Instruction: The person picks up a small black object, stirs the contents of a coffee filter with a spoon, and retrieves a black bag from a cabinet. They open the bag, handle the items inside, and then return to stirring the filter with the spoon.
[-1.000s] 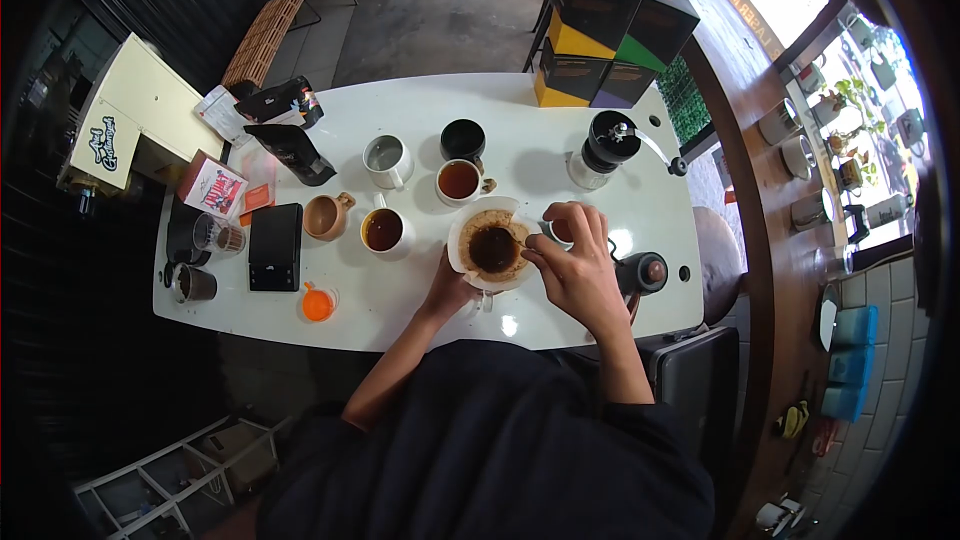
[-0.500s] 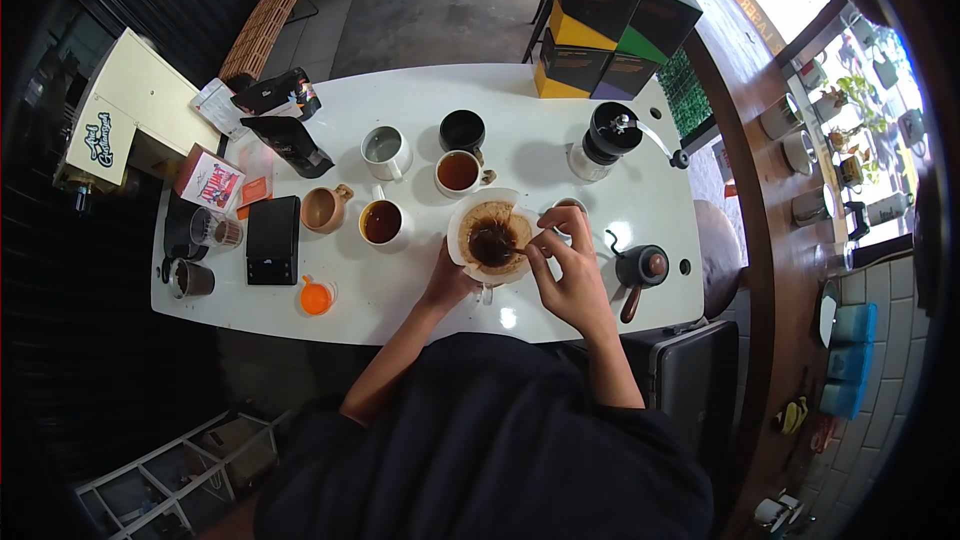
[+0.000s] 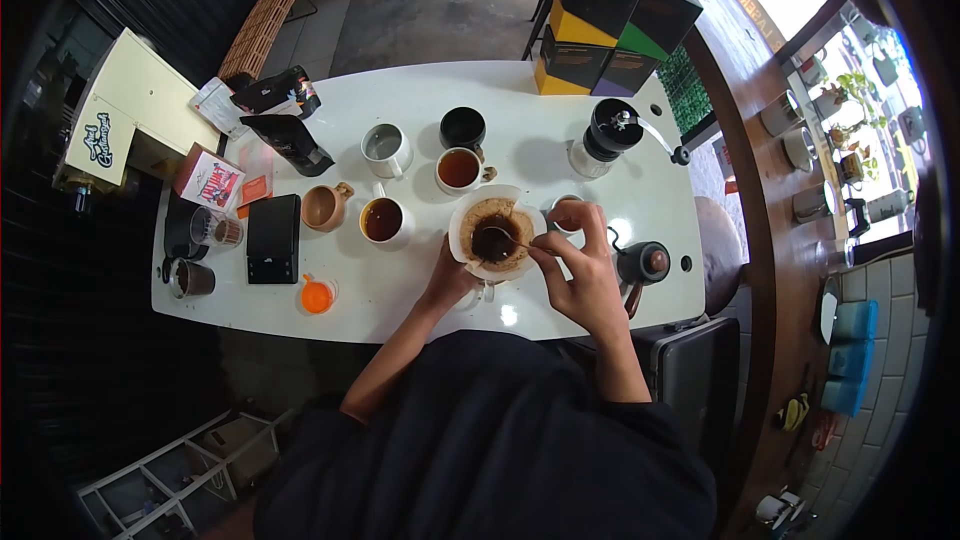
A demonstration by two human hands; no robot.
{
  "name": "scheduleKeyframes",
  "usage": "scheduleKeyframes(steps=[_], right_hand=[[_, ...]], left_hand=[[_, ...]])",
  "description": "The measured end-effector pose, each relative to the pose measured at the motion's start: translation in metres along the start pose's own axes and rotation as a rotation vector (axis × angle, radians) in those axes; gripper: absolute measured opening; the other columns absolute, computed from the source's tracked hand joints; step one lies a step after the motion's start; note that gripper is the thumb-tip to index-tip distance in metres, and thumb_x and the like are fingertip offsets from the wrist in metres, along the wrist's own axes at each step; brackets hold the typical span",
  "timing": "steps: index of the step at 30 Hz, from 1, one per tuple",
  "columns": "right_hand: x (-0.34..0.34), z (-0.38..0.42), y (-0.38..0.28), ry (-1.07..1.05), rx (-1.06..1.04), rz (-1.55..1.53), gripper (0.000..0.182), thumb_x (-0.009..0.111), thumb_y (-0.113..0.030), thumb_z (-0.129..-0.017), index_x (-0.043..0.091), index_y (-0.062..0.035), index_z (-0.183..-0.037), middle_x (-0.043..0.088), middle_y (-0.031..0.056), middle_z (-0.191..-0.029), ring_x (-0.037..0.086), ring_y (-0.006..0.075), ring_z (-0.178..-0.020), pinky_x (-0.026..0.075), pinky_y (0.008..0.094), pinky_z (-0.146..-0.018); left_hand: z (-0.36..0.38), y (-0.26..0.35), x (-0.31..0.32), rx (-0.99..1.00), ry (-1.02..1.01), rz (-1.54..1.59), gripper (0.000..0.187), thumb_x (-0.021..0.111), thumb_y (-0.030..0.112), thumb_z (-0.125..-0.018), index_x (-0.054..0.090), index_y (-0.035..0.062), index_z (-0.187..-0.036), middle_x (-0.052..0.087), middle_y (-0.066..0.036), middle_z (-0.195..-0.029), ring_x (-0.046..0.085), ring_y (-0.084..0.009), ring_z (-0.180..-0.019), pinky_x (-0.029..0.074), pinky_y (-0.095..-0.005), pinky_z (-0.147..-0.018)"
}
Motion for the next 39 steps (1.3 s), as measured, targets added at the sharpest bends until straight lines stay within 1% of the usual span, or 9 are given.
scheduleKeyframes(steps=[5, 10, 19, 21, 25, 27, 34, 36, 39], right_hand=[[0.012, -0.003, 0.009, -0.107, -0.034, -0.012, 0.013, 0.078, -0.008, -0.083, 0.072, -0.0042, -0.095, 0.057, 0.0130, -0.119, 0.053, 0.0365, -0.112, 0.043, 0.0503, -0.099], [0.017, -0.005, 0.016, -0.100, -0.020, 0.109, 0.014, 0.077, -0.013, -0.086, 0.072, -0.0039, -0.095, 0.057, 0.0126, -0.118, 0.053, 0.0349, -0.112, 0.041, 0.0513, -0.101], [0.010, -0.007, 0.006, -0.053, -0.079, 0.212, 0.014, 0.076, -0.015, -0.087, 0.070, -0.0045, -0.094, 0.057, 0.0117, -0.118, 0.053, 0.0347, -0.114, 0.040, 0.0515, -0.103], [0.007, -0.007, 0.004, -0.041, -0.085, 0.204, 0.014, 0.077, -0.015, -0.087, 0.070, -0.0046, -0.093, 0.057, 0.0117, -0.118, 0.053, 0.0350, -0.114, 0.040, 0.0516, -0.102], [0.003, -0.007, 0.003, -0.002, -0.098, 0.224, 0.013, 0.077, -0.014, -0.086, 0.070, -0.0049, -0.092, 0.058, 0.0127, -0.118, 0.053, 0.0355, -0.114, 0.041, 0.0516, -0.101], [0.003, -0.008, 0.003, 0.000, -0.113, 0.247, 0.013, 0.077, -0.014, -0.086, 0.070, -0.0048, -0.092, 0.058, 0.0131, -0.118, 0.054, 0.0357, -0.114, 0.042, 0.0515, -0.101], [0.014, -0.005, -0.001, -0.127, -0.174, 0.232, 0.015, 0.074, -0.015, -0.088, 0.072, -0.0027, -0.097, 0.058, 0.0142, -0.120, 0.054, 0.0337, -0.116, 0.042, 0.0495, -0.101], [0.017, -0.004, -0.004, -0.172, -0.135, 0.152, 0.012, 0.075, -0.013, -0.088, 0.070, -0.0025, -0.091, 0.056, 0.0148, -0.121, 0.053, 0.0364, -0.116, 0.042, 0.0501, -0.102], [0.018, -0.003, -0.005, -0.183, -0.122, 0.137, 0.012, 0.075, -0.012, -0.089, 0.069, -0.0020, -0.093, 0.055, 0.0149, -0.122, 0.052, 0.0366, -0.116, 0.042, 0.0500, -0.102]], left_hand=[[-0.003, 0.009, 0.001, -0.022, 0.000, 0.089, 0.079, 0.090, 0.009, -0.077, 0.051, 0.0070, -0.145, 0.062, -0.008, -0.140, 0.061, -0.0199, -0.127, 0.050, -0.0380, -0.110], [-0.004, 0.008, 0.002, -0.007, -0.010, 0.127, 0.078, 0.090, 0.008, -0.078, 0.051, 0.0072, -0.145, 0.062, -0.008, -0.140, 0.061, -0.0202, -0.127, 0.050, -0.0379, -0.111], [0.000, 0.002, 0.002, 0.008, -0.012, -0.021, 0.082, 0.092, 0.007, -0.075, 0.050, 0.0074, -0.146, 0.061, -0.008, -0.141, 0.060, -0.0209, -0.129, 0.050, -0.0384, -0.112], [-0.002, 0.011, 0.003, 0.045, 0.134, 0.041, 0.070, 0.095, 0.005, -0.066, 0.063, 0.0026, -0.128, 0.071, -0.010, -0.124, 0.068, -0.0236, -0.116, 0.053, -0.0385, -0.103], [-0.001, 0.019, 0.002, -0.018, 0.105, 0.079, 0.069, 0.094, 0.004, -0.067, 0.063, 0.0025, -0.128, 0.070, -0.010, -0.126, 0.067, -0.0232, -0.117, 0.053, -0.0381, -0.103], [-0.001, 0.015, 0.001, 0.073, 0.117, -0.019, 0.068, 0.093, 0.003, -0.067, 0.063, 0.0020, -0.128, 0.070, -0.009, -0.125, 0.068, -0.0218, -0.115, 0.054, -0.0372, -0.102], [-0.004, 0.024, 0.002, 0.036, 0.107, 0.110, 0.060, 0.088, 0.001, -0.072, 0.064, 0.0014, -0.127, 0.072, -0.009, -0.122, 0.070, -0.0203, -0.112, 0.056, -0.0362, -0.100], [-0.003, 0.023, 0.002, 0.017, 0.107, 0.138, 0.057, 0.087, 0.002, -0.074, 0.064, 0.0011, -0.126, 0.072, -0.010, -0.122, 0.070, -0.0201, -0.112, 0.056, -0.0362, -0.100], [-0.004, 0.026, 0.002, 0.056, 0.120, 0.091, 0.056, 0.087, 0.002, -0.075, 0.064, 0.0007, -0.126, 0.073, -0.010, -0.121, 0.070, -0.0200, -0.112, 0.056, -0.0365, -0.099]])
Point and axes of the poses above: each hand's wrist, its own z-axis away from the middle knuckle, its own x-axis out of the palm, y = z × x, the point moved 3 cm from there along -z, towards the middle knuckle
